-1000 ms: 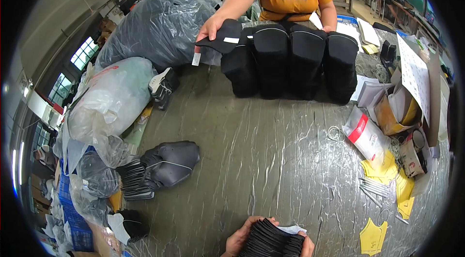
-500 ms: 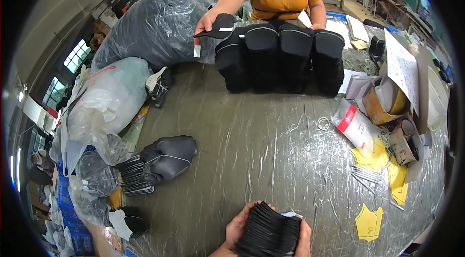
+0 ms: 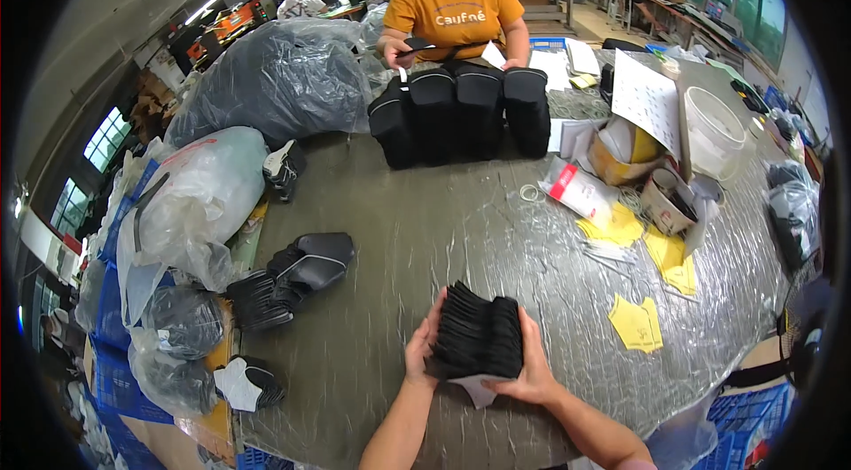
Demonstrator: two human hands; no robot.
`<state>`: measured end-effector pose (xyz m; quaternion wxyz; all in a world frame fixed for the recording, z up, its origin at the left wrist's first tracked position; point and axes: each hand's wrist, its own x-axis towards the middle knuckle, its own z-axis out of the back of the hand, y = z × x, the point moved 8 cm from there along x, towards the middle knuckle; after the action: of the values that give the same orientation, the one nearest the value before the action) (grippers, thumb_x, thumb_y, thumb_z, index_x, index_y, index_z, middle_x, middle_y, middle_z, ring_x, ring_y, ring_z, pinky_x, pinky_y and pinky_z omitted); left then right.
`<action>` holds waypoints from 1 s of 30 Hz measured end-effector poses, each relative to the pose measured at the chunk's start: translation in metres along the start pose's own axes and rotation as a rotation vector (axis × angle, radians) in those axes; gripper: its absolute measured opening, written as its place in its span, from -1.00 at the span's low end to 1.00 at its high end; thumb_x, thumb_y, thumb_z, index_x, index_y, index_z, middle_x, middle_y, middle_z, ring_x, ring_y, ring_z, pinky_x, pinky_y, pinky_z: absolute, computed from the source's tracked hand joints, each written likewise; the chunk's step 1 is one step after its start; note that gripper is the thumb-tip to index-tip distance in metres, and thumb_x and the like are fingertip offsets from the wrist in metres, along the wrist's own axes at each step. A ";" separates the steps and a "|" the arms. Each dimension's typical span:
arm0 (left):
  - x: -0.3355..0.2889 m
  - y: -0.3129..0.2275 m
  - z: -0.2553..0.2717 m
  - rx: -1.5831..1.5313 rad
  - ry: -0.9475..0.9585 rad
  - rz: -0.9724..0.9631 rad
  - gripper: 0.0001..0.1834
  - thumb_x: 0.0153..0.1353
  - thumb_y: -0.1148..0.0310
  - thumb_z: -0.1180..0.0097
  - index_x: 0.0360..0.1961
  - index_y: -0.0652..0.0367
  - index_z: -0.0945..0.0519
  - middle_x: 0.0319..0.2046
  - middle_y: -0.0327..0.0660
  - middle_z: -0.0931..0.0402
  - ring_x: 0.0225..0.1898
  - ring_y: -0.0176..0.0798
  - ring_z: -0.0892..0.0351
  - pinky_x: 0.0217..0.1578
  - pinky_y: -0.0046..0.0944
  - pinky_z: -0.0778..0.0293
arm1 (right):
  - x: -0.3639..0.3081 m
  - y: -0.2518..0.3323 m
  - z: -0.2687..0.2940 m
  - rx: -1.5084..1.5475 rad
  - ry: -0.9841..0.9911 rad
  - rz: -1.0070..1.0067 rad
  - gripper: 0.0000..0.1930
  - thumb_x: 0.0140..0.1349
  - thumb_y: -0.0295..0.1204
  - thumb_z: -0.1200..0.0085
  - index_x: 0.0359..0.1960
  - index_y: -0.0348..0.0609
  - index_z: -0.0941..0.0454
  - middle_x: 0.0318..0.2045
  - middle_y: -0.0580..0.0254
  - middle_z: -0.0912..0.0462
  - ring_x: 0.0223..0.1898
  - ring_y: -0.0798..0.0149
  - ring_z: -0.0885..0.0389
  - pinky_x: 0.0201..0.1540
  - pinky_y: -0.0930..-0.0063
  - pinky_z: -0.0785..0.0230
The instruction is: Organizing and marking black synthetic shoe components using a yellow template and a marking pen.
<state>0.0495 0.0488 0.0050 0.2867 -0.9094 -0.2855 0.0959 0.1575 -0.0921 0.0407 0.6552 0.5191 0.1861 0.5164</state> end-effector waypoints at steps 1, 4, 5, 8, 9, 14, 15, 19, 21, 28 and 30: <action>-0.001 -0.002 -0.006 0.000 0.003 -0.019 -0.30 0.48 0.11 0.28 0.55 0.17 0.02 0.53 -0.15 -0.03 0.53 -0.10 0.00 0.50 -0.05 0.09 | -0.002 -0.001 0.001 -0.006 -0.003 -0.002 0.38 -0.28 -0.17 -0.54 0.49 -0.42 0.22 0.36 -0.30 -0.13 0.41 -0.24 -0.10 0.46 0.03 0.06; -0.006 0.000 -0.011 -0.057 0.033 -0.048 -0.30 0.48 0.12 0.28 0.55 0.14 0.03 0.53 -0.15 -0.01 0.53 -0.09 0.00 0.51 -0.03 0.09 | -0.003 0.004 0.004 -0.029 -0.023 0.031 0.38 -0.28 -0.18 -0.53 0.50 -0.39 0.23 0.38 -0.29 -0.12 0.42 -0.25 -0.08 0.47 0.03 0.08; -0.008 -0.001 -0.014 -0.105 0.034 -0.057 -0.32 0.48 0.14 0.27 0.55 0.11 0.00 0.52 -0.15 -0.05 0.52 -0.08 -0.05 0.50 -0.01 0.04 | -0.002 0.006 0.003 -0.035 -0.002 0.048 0.37 -0.27 -0.19 -0.52 0.51 -0.37 0.24 0.39 -0.28 -0.10 0.43 -0.26 -0.07 0.47 0.02 0.08; -0.007 0.000 -0.008 -0.056 -0.019 -0.116 -0.37 0.45 0.26 0.30 0.53 0.10 -0.10 0.49 -0.16 -0.15 0.48 -0.08 -0.15 0.47 -0.01 -0.05 | -0.004 0.008 0.000 -0.086 0.036 0.098 0.36 -0.23 -0.19 -0.50 0.51 -0.35 0.26 0.42 -0.29 -0.05 0.44 -0.27 -0.06 0.47 0.02 0.08; -0.008 0.000 -0.013 -0.075 0.032 -0.143 -0.37 0.43 0.27 0.29 0.52 0.11 -0.14 0.47 -0.16 -0.19 0.46 -0.08 -0.20 0.47 -0.02 -0.07 | -0.005 0.006 0.003 -0.091 0.013 0.085 0.36 -0.23 -0.19 -0.50 0.51 -0.35 0.26 0.42 -0.29 -0.05 0.44 -0.27 -0.06 0.47 0.02 0.08; -0.011 -0.003 -0.026 -0.026 0.074 -0.026 -0.35 0.46 0.21 0.26 0.54 0.04 -0.06 0.50 -0.16 -0.11 0.48 -0.04 -0.14 0.47 0.05 -0.09 | -0.009 0.001 0.007 -0.005 -0.019 0.063 0.34 -0.21 -0.18 -0.50 0.51 -0.36 0.24 0.41 -0.29 -0.07 0.44 -0.24 -0.08 0.47 0.05 0.06; -0.014 -0.007 -0.024 -0.037 0.081 -0.001 -0.33 0.46 0.19 0.26 0.55 0.04 -0.03 0.51 -0.17 -0.09 0.49 -0.04 -0.13 0.47 0.06 -0.08 | -0.009 0.003 0.007 -0.008 -0.030 0.065 0.34 -0.22 -0.18 -0.51 0.50 -0.37 0.22 0.40 -0.29 -0.10 0.43 -0.23 -0.09 0.47 0.07 0.05; -0.028 -0.010 -0.020 0.173 0.137 -0.103 -0.28 0.45 0.10 0.23 0.56 0.04 0.04 0.53 -0.18 -0.02 0.50 -0.05 -0.10 0.47 0.06 -0.08 | -0.009 0.010 0.001 -0.029 0.001 0.079 0.34 -0.23 -0.17 -0.51 0.50 -0.37 0.22 0.38 -0.29 -0.14 0.42 -0.25 -0.11 0.46 0.05 0.04; -0.032 -0.005 -0.015 0.196 0.116 -0.107 -0.27 0.45 0.09 0.22 0.56 0.04 0.04 0.53 -0.18 -0.01 0.50 -0.06 -0.09 0.48 0.05 -0.07 | -0.009 0.009 0.002 -0.047 0.026 0.079 0.34 -0.23 -0.17 -0.51 0.50 -0.37 0.22 0.38 -0.29 -0.14 0.42 -0.25 -0.11 0.46 0.05 0.04; -0.023 -0.009 -0.021 0.047 0.088 -0.056 -0.36 0.52 0.15 0.32 0.54 0.15 -0.03 0.53 -0.16 -0.03 0.52 -0.09 -0.06 0.50 -0.02 0.02 | -0.008 0.006 0.003 -0.067 0.033 0.095 0.35 -0.26 -0.20 -0.52 0.51 -0.36 0.20 0.37 -0.28 -0.16 0.42 -0.24 -0.13 0.47 0.09 0.03; -0.024 -0.011 -0.022 0.118 0.054 -0.094 -0.36 0.53 0.13 0.34 0.54 0.15 -0.03 0.53 -0.16 -0.02 0.53 -0.10 -0.02 0.50 -0.03 0.05 | -0.004 0.017 0.004 -0.068 0.034 0.076 0.36 -0.28 -0.25 -0.52 0.51 -0.37 0.22 0.38 -0.24 -0.15 0.42 -0.23 -0.12 0.48 0.12 0.05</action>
<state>0.0326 0.0323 0.0293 0.3516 -0.8788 -0.3140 0.0742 0.1507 -0.0986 0.0557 0.6491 0.4942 0.1598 0.5558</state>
